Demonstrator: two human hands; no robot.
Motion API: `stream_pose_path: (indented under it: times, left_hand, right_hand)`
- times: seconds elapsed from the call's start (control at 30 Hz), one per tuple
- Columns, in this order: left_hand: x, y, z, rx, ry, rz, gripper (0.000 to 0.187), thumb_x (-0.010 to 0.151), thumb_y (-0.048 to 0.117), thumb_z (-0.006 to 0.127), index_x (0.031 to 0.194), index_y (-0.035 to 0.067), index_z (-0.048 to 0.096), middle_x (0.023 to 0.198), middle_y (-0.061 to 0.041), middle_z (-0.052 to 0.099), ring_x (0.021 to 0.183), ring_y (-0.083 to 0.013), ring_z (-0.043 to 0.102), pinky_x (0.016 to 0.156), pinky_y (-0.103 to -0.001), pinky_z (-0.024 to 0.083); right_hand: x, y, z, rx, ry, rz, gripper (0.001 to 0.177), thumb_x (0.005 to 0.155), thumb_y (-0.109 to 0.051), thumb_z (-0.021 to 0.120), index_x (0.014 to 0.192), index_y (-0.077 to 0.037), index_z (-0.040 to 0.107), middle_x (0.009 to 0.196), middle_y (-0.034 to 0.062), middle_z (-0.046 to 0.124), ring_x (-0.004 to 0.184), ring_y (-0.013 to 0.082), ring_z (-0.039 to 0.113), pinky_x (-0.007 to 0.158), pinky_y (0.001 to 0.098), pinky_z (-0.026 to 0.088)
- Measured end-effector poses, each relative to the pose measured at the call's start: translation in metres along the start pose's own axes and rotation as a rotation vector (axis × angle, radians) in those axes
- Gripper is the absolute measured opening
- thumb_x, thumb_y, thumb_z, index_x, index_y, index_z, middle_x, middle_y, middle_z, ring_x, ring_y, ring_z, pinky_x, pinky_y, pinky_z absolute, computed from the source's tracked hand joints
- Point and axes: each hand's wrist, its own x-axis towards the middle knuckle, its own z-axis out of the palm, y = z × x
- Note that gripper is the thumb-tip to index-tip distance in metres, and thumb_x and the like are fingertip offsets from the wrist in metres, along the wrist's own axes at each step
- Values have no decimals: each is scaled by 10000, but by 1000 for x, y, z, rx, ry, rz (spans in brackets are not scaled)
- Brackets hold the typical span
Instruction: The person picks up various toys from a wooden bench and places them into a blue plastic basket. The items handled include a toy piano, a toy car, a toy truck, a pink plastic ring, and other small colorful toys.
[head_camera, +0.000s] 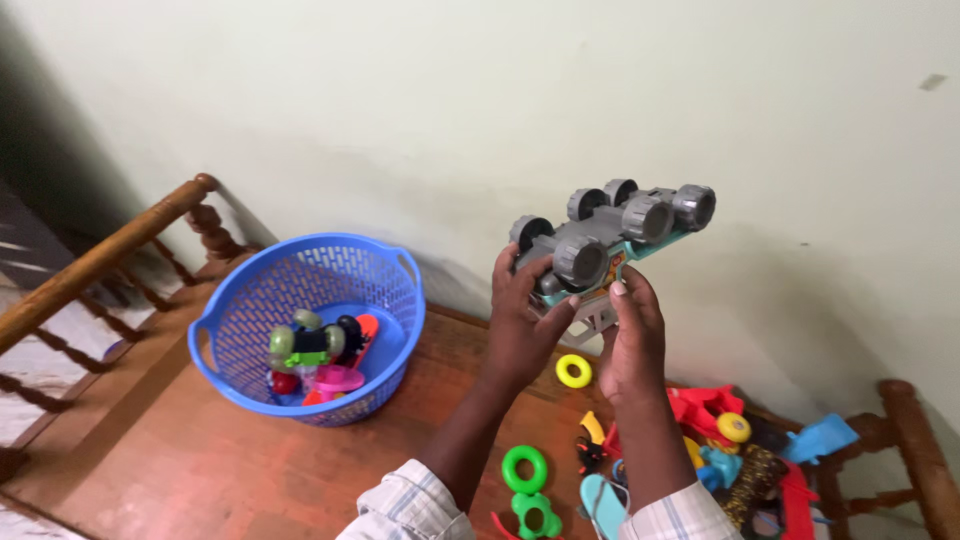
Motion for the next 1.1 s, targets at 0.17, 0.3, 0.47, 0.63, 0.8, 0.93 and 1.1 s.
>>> stream_pose_path:
  times: [0.17, 0.3, 0.47, 0.63, 0.8, 0.93, 1.1]
  left_hand:
    - [13, -12, -63, 53, 27, 11, 609, 815, 151, 820, 1368, 86, 572, 1612, -287, 307, 1476, -401, 421, 1149, -445, 410]
    - [23, -23, -123, 181, 85, -39, 673, 793, 179, 861, 1382, 77, 552, 1596, -317, 265, 1465, -423, 376, 1132, -450, 397]
    - [39, -40, -187, 106, 177, -83, 722, 783, 173, 856, 1415, 48, 528, 1553, -308, 329, 1422, -380, 452, 1104, -416, 420]
    - [48, -53, -245, 29, 208, -100, 711, 770, 206, 829, 1381, 18, 519, 1342, -181, 561, 1250, -290, 603, 1063, -370, 489]
    - [54, -71, -292, 171, 237, -111, 695, 750, 207, 866, 1343, 23, 553, 1322, -169, 571, 1235, -298, 589, 1049, -383, 484]
    - [59, -79, -316, 182, 241, -144, 670, 752, 212, 862, 1326, 29, 569, 1310, -158, 580, 1223, -287, 599, 1044, -379, 488]
    - [60, -86, -329, 115, 248, -227, 662, 744, 216, 849, 1318, 41, 570, 1302, -140, 580, 1180, -265, 616, 981, -365, 515]
  right_hand:
    - [-1, 38, 50, 12, -66, 19, 483, 969, -234, 623, 1403, -40, 532, 1271, 62, 627, 1147, 168, 580, 971, 359, 468]
    - [-3, 71, 105, 21, -123, 47, 477, 974, -232, 611, 1408, -56, 525, 1271, 58, 629, 1145, 159, 586, 965, 347, 474]
    - [-4, 108, 165, 41, -188, 112, 455, 974, -216, 600, 1398, -73, 524, 1260, 54, 632, 1132, 160, 596, 947, 354, 491]
    - [-8, 143, 212, 40, -238, 145, 421, 984, -205, 588, 1380, -74, 533, 1255, 59, 634, 1136, 164, 600, 948, 361, 499]
    - [-8, 177, 247, 97, -278, 199, 411, 984, -184, 593, 1372, -67, 530, 1246, 83, 640, 1122, 189, 619, 960, 384, 514]
    - [-9, 193, 266, 140, -310, 233, 418, 985, -173, 598, 1374, -48, 506, 1252, 106, 640, 1130, 209, 630, 984, 402, 522]
    - [-10, 203, 276, 102, -309, 246, 457, 980, -164, 599, 1406, -45, 482, 1272, 101, 621, 1132, 199, 617, 978, 399, 517]
